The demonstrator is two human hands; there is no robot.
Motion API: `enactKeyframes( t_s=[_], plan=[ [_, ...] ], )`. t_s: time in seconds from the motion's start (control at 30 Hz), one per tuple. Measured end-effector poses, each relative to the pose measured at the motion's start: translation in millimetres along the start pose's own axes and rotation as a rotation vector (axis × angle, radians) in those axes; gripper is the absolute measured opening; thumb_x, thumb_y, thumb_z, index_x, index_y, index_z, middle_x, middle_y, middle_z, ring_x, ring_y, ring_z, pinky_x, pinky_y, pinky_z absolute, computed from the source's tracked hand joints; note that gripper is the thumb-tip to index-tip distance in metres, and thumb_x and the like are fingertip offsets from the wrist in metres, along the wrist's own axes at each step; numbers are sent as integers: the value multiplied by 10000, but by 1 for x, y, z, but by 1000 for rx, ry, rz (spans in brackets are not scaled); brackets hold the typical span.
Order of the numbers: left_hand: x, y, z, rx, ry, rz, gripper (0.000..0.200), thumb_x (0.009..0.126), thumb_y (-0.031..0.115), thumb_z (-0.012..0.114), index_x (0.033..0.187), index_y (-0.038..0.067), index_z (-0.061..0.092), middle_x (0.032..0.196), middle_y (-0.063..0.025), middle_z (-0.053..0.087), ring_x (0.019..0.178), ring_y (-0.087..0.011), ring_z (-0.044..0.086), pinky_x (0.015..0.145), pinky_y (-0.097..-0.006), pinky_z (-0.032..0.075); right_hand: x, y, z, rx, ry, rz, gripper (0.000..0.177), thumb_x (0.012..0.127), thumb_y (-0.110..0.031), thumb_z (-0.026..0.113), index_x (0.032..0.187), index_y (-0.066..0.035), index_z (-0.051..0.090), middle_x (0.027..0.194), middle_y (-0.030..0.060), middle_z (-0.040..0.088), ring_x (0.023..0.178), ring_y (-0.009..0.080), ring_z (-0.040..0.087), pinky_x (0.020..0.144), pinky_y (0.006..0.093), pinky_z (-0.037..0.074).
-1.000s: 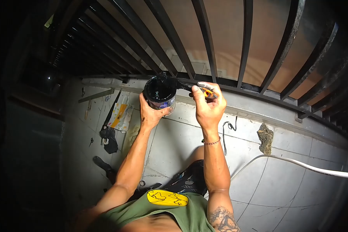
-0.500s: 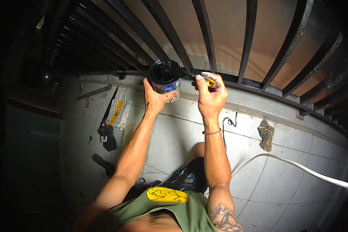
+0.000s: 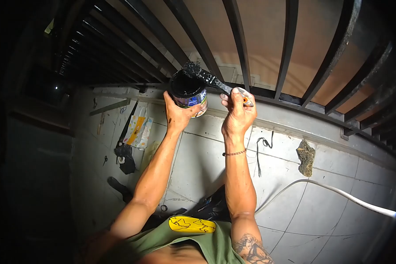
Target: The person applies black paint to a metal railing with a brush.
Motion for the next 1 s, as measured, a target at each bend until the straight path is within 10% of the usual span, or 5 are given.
enactKeyframes(
  t_s=[0.43,0.77,1.0],
  plan=[
    [-10,-14,0,36,6,43,845,504,181,869,1156,-29,373,1095,-175,525,993,-270,549,876,-371,448,-12,3,-7,-121,17,2,145,858,-103,659,902,8,575,747,54,623,603,124,610,549,225,492],
    [-14,-21,-19,66,61,-8,848,506,187,878,1158,-19,376,1097,-165,525,1001,-263,547,873,-372,451,-15,1,2,-643,-384,-275,176,817,-81,705,933,10,608,753,38,632,669,80,575,611,207,464],
    [7,-10,-38,82,153,75,847,501,188,886,1147,-17,379,1107,-167,514,1001,-269,540,877,-369,446,-6,19,42,-26,-73,131,169,852,-128,665,910,-1,570,779,71,638,635,154,639,559,230,514]
  ],
)
Point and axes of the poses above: each hand's wrist, its own x-axis towards the middle knuckle, its own z-axis out of the palm, y = z × x, the point moved 2 cm from there along x, towards the middle knuckle
